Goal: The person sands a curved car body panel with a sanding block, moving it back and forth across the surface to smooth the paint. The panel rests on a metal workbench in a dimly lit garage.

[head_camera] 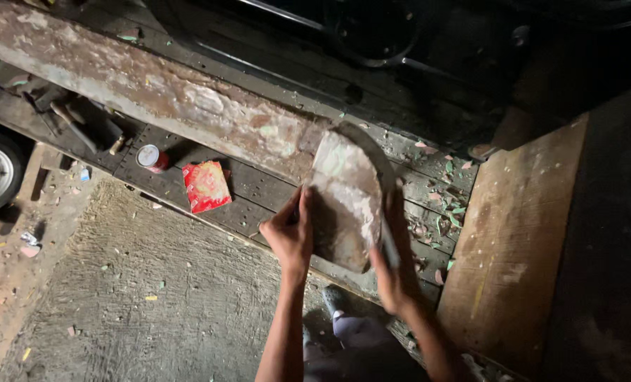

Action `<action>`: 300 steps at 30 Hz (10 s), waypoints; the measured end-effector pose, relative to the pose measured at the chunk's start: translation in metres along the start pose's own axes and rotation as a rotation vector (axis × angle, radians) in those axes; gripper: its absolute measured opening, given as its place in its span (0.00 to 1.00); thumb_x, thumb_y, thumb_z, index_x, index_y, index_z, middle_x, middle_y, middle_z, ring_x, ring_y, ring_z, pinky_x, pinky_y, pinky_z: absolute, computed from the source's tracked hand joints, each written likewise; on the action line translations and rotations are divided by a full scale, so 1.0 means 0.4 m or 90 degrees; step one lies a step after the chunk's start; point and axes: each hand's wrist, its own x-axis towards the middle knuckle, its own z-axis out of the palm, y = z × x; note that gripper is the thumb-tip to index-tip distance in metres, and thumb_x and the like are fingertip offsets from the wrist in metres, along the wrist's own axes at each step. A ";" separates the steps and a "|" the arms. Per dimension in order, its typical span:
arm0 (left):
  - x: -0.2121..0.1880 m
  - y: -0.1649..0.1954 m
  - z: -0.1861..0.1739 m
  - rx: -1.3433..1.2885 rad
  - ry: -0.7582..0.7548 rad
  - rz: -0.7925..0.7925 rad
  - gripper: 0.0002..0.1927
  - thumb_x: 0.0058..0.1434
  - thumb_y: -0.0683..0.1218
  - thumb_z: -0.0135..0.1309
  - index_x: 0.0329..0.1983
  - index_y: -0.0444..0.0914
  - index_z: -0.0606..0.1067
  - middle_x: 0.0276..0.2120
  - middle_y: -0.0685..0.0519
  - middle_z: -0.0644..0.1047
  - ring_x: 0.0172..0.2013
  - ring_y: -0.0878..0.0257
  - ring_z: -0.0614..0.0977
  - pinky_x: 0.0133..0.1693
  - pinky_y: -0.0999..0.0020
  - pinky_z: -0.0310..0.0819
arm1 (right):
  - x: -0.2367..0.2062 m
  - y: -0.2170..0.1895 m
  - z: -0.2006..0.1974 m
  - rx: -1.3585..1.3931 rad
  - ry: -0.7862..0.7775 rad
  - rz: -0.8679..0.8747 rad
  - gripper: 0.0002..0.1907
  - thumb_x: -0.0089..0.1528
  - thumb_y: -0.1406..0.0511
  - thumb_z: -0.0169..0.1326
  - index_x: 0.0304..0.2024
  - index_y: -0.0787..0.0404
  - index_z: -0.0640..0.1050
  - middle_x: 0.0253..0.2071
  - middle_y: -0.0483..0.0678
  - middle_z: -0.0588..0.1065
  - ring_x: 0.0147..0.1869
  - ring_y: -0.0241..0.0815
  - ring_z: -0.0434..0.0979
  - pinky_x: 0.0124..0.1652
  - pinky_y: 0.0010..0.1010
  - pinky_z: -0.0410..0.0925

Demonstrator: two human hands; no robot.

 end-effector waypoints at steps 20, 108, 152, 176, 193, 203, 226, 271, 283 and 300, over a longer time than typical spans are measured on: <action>0.041 0.071 0.026 -0.019 -0.024 0.057 0.18 0.66 0.51 0.60 0.51 0.33 0.81 0.40 0.42 0.85 0.36 0.69 0.85 0.38 0.71 0.80 | 0.192 -0.011 -0.069 -0.035 -0.065 0.065 0.37 0.71 0.43 0.27 0.78 0.52 0.54 0.83 0.46 0.48 0.87 0.46 0.42 0.80 0.41 0.41; 0.067 0.054 0.054 -0.037 -0.012 0.055 0.18 0.66 0.52 0.61 0.50 0.34 0.82 0.37 0.42 0.85 0.31 0.74 0.79 0.32 0.72 0.76 | -0.122 0.101 0.104 0.107 0.038 0.264 0.48 0.71 0.40 0.26 0.75 0.75 0.46 0.79 0.70 0.42 0.82 0.60 0.38 0.72 0.42 0.41; 0.066 0.077 -0.009 0.037 -0.034 0.024 0.16 0.68 0.51 0.62 0.51 0.36 0.85 0.29 0.33 0.76 0.26 0.73 0.73 0.29 0.65 0.74 | -0.070 0.047 0.125 0.181 0.113 0.346 0.41 0.67 0.47 0.37 0.75 0.64 0.53 0.76 0.59 0.55 0.78 0.53 0.54 0.69 0.40 0.52; 0.074 0.063 0.005 -0.071 -0.003 0.097 0.16 0.67 0.52 0.61 0.48 0.36 0.83 0.34 0.43 0.85 0.28 0.73 0.82 0.30 0.69 0.77 | -0.038 0.079 0.158 0.174 0.194 0.409 0.43 0.77 0.40 0.26 0.71 0.71 0.64 0.60 0.60 0.70 0.55 0.43 0.67 0.56 0.40 0.62; 0.092 0.053 0.006 -0.041 -0.015 0.098 0.16 0.68 0.52 0.59 0.49 0.36 0.83 0.33 0.38 0.83 0.28 0.76 0.77 0.27 0.68 0.73 | -0.002 0.072 0.167 0.237 0.259 0.415 0.54 0.69 0.30 0.31 0.76 0.67 0.55 0.79 0.65 0.53 0.80 0.54 0.52 0.71 0.43 0.50; 0.075 0.044 -0.003 -0.028 -0.018 0.099 0.15 0.69 0.49 0.60 0.51 0.34 0.82 0.37 0.37 0.82 0.33 0.76 0.77 0.30 0.70 0.76 | 0.033 0.017 0.119 0.178 0.165 0.427 0.46 0.72 0.36 0.29 0.79 0.61 0.56 0.74 0.64 0.66 0.71 0.60 0.67 0.65 0.53 0.62; -0.003 -0.041 -0.088 -0.042 0.003 0.022 0.14 0.64 0.46 0.62 0.49 0.33 0.83 0.37 0.46 0.86 0.33 0.74 0.82 0.38 0.75 0.78 | 0.156 -0.023 0.004 0.039 -0.152 0.051 0.40 0.69 0.40 0.22 0.80 0.47 0.52 0.83 0.41 0.47 0.87 0.48 0.46 0.78 0.49 0.41; -0.081 -0.068 -0.052 -0.107 0.027 -0.038 0.13 0.65 0.43 0.60 0.50 0.32 0.82 0.40 0.47 0.86 0.38 0.68 0.87 0.43 0.75 0.81 | -0.042 0.258 -0.064 0.369 -0.129 -0.096 0.25 0.68 0.57 0.54 0.62 0.60 0.65 0.74 0.58 0.60 0.79 0.55 0.55 0.74 0.44 0.51; -0.100 -0.069 -0.064 -0.123 0.031 -0.037 0.13 0.66 0.43 0.60 0.50 0.30 0.81 0.39 0.47 0.86 0.38 0.68 0.85 0.44 0.76 0.79 | 0.025 0.167 -0.059 0.073 -0.040 -0.209 0.40 0.67 0.39 0.47 0.62 0.66 0.72 0.69 0.62 0.63 0.63 0.49 0.63 0.56 0.39 0.63; -0.106 -0.071 -0.045 -0.121 0.033 -0.030 0.13 0.66 0.43 0.60 0.51 0.32 0.81 0.40 0.48 0.86 0.37 0.69 0.85 0.44 0.75 0.79 | -0.066 0.127 -0.054 0.117 -0.045 -0.059 0.43 0.74 0.42 0.24 0.78 0.65 0.38 0.81 0.62 0.39 0.86 0.61 0.41 0.73 0.49 0.58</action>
